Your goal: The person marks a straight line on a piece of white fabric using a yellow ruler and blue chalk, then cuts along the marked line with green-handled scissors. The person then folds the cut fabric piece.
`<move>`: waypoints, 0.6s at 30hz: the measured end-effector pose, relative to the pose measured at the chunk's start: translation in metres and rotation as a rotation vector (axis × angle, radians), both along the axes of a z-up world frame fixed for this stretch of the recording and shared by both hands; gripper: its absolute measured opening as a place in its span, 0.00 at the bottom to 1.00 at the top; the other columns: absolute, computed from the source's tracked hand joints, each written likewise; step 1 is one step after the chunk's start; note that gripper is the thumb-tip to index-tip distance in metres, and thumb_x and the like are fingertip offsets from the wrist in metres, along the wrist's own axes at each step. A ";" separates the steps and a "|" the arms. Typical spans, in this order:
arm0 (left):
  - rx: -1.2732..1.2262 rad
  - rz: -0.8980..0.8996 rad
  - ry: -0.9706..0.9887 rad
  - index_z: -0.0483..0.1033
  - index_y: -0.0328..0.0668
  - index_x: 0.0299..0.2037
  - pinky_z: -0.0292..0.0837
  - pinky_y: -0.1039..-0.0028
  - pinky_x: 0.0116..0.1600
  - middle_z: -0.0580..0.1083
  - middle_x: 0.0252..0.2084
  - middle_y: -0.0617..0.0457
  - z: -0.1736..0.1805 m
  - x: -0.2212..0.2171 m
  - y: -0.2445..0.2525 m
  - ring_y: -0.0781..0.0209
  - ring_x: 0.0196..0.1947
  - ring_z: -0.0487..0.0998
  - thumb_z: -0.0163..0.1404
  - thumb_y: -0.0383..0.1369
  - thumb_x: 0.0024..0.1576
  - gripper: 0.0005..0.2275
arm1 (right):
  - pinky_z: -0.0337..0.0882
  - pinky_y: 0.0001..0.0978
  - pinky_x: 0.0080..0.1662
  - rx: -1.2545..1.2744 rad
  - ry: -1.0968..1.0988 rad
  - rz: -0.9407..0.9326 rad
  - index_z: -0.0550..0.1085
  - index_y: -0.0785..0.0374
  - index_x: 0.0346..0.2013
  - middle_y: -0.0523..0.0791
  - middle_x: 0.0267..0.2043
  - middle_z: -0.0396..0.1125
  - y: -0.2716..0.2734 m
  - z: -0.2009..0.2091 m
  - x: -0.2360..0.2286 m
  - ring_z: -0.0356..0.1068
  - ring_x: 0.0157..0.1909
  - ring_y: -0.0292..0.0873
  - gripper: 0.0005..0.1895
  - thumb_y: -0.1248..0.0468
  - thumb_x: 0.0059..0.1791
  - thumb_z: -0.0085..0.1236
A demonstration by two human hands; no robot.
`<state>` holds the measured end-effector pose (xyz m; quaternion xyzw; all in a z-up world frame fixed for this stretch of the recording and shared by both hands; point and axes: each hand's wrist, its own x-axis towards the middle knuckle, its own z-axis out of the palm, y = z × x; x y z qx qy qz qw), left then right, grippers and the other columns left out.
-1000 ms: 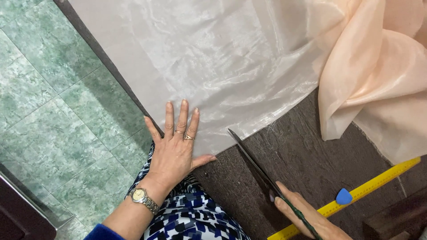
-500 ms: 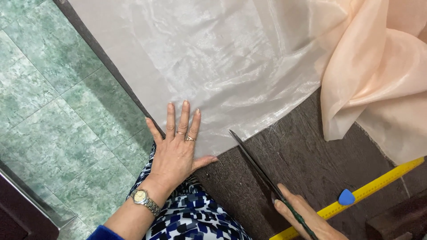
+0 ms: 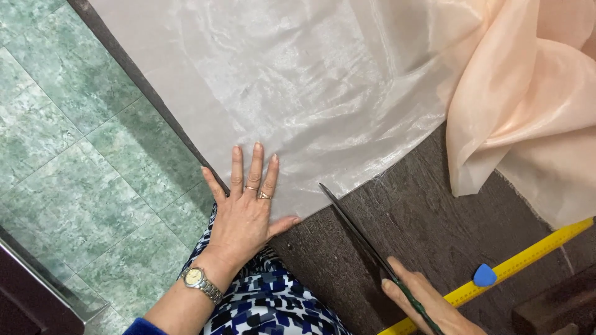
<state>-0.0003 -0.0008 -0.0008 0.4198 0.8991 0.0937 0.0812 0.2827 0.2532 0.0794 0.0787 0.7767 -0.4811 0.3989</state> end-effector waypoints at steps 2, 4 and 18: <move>-0.004 -0.001 0.005 0.28 0.46 0.72 0.27 0.27 0.63 0.29 0.74 0.45 0.000 0.000 0.000 0.40 0.73 0.26 0.44 0.68 0.47 0.53 | 0.32 0.47 0.69 0.023 0.079 0.078 0.39 0.46 0.70 0.49 0.76 0.23 0.001 0.005 -0.006 0.23 0.76 0.53 0.34 0.51 0.53 0.38; -0.009 -0.001 0.011 0.29 0.46 0.72 0.28 0.27 0.63 0.29 0.74 0.45 0.000 0.000 0.000 0.40 0.73 0.26 0.44 0.69 0.47 0.53 | 0.34 0.50 0.68 0.045 0.159 0.157 0.38 0.49 0.70 0.54 0.75 0.23 -0.003 0.002 -0.014 0.25 0.76 0.57 0.35 0.49 0.53 0.38; -0.024 -0.001 0.036 0.29 0.45 0.72 0.29 0.27 0.63 0.29 0.74 0.45 -0.001 0.000 0.001 0.40 0.73 0.27 0.45 0.70 0.43 0.55 | 0.33 0.25 0.72 0.234 -0.638 -0.426 0.46 0.37 0.70 0.31 0.73 0.46 -0.018 0.018 -0.069 0.39 0.76 0.26 0.38 0.41 0.46 0.39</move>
